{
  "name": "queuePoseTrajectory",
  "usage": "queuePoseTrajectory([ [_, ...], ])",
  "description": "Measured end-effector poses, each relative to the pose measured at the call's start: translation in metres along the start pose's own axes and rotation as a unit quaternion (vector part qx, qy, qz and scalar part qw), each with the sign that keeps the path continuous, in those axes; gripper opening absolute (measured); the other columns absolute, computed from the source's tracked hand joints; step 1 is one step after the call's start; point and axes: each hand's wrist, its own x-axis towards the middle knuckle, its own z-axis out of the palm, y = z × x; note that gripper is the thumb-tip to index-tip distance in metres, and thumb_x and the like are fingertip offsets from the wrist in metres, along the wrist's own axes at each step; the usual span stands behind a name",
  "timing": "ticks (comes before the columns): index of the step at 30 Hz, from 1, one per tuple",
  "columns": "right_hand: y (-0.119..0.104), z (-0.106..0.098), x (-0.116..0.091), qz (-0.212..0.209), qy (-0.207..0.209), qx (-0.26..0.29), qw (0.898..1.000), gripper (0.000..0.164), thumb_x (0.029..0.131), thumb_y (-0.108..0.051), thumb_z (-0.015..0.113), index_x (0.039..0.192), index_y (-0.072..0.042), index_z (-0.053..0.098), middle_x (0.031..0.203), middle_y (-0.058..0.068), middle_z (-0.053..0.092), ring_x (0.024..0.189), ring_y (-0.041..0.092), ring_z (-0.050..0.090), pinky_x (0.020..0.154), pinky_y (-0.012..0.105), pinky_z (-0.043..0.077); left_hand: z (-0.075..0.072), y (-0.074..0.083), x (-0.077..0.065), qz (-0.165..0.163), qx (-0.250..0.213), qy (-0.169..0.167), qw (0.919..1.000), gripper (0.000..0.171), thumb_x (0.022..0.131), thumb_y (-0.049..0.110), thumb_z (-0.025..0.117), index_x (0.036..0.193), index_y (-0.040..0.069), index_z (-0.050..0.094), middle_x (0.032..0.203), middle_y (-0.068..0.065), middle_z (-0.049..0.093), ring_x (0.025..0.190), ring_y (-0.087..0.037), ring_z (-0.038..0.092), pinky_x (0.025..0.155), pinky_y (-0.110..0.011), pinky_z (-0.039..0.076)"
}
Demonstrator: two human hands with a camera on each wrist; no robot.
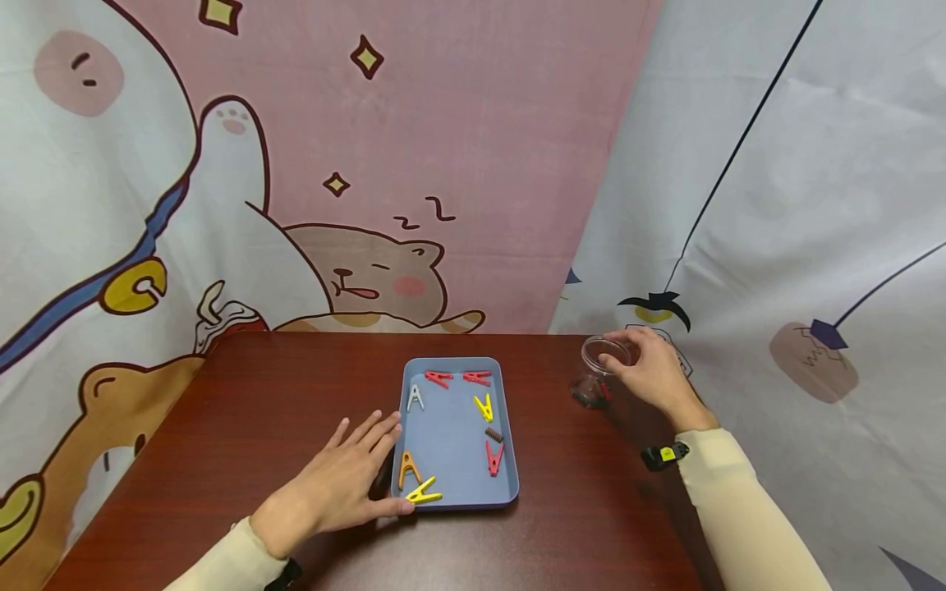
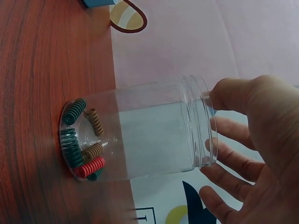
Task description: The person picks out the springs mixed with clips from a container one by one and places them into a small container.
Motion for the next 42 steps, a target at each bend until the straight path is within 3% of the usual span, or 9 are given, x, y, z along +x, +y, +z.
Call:
queuePoseTrajectory([
  [8,-0.001,-0.001,-0.002,-0.009,0.0,-0.001,1.0,0.043,0.108,-0.032,0.087,0.141,-0.005,0.08,0.138,0.026,0.073,0.135,0.052,0.065,0.109,0.075,0.05,0.0,0.0,0.0,-0.002,-0.002,-0.005,1.0,0.121,0.098,0.088,0.071,0.179,0.002,0.043,0.193,-0.014,0.034,0.18,-0.045,0.031,0.141,-0.081,0.024],
  [16,-0.009,-0.003,-0.003,-0.019,0.01,-0.011,1.0,0.043,0.11,-0.036,0.085,0.139,-0.005,0.081,0.138,0.025,0.071,0.128,0.05,0.068,0.102,0.07,0.055,-0.001,-0.001,0.0,-0.001,0.005,-0.004,1.0,0.121,0.098,0.088,0.071,0.179,0.002,0.044,0.193,-0.014,0.034,0.18,-0.045,0.031,0.141,-0.081,0.025],
  [27,-0.04,0.0,-0.007,-0.108,0.066,-0.035,0.991,0.031,0.102,-0.019,0.092,0.129,-0.005,0.085,0.133,0.022,0.076,0.128,0.05,0.069,0.105,0.074,0.052,-0.002,0.0,0.001,0.001,0.005,-0.006,1.0,0.12,0.099,0.087,0.072,0.178,0.001,0.045,0.192,-0.015,0.036,0.18,-0.045,0.032,0.14,-0.081,0.025],
  [35,-0.059,0.007,-0.014,-0.136,0.056,-0.045,0.988,0.03,0.103,-0.02,0.091,0.13,-0.009,0.086,0.134,0.017,0.076,0.124,0.043,0.069,0.095,0.062,0.055,-0.002,0.0,0.002,0.002,0.007,-0.008,0.9999,0.12,0.098,0.086,0.072,0.178,0.001,0.045,0.192,-0.015,0.036,0.18,-0.045,0.031,0.141,-0.081,0.025],
  [42,-0.072,0.013,-0.017,-0.148,0.035,-0.06,0.987,0.028,0.102,-0.023,0.092,0.128,-0.014,0.086,0.134,0.012,0.077,0.117,0.038,0.071,0.101,0.066,0.055,-0.002,0.0,0.002,0.003,0.003,-0.005,1.0,0.12,0.098,0.087,0.072,0.177,0.001,0.046,0.192,-0.014,0.037,0.18,-0.045,0.031,0.14,-0.082,0.024],
])
